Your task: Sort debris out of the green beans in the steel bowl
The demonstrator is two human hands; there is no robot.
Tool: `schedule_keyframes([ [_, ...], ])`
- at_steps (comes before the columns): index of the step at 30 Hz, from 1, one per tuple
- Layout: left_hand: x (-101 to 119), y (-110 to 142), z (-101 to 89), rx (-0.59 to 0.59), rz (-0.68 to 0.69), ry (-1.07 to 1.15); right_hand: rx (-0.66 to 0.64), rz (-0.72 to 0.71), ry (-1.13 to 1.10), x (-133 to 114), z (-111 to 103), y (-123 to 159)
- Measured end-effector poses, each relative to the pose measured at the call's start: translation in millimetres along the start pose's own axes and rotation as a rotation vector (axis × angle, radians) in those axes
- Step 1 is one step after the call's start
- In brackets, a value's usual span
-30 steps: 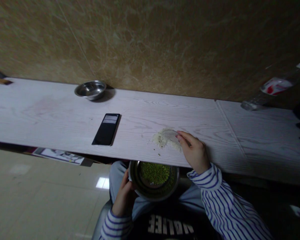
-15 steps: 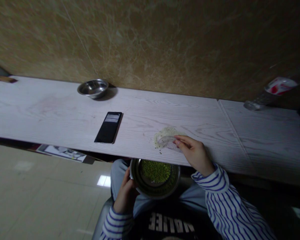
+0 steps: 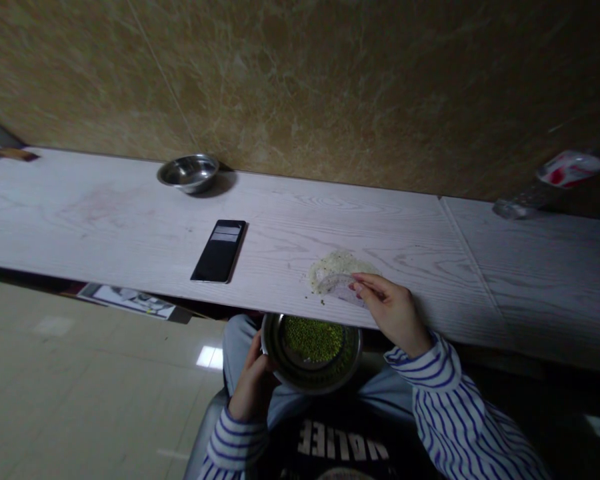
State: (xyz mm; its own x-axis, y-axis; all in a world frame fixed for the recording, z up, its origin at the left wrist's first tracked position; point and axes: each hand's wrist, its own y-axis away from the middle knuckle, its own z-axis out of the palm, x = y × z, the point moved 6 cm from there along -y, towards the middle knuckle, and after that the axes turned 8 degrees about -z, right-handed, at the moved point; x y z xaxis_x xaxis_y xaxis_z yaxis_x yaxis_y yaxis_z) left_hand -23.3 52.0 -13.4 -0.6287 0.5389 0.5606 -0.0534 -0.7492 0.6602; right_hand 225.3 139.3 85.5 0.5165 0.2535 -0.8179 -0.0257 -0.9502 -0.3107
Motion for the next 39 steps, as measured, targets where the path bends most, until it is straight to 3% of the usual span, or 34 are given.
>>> schedule_keyframes([
  [39, 0, 1, 4.0, -0.012, 0.014, -0.045, -0.010, 0.011, -0.035, -3, -7, 14],
])
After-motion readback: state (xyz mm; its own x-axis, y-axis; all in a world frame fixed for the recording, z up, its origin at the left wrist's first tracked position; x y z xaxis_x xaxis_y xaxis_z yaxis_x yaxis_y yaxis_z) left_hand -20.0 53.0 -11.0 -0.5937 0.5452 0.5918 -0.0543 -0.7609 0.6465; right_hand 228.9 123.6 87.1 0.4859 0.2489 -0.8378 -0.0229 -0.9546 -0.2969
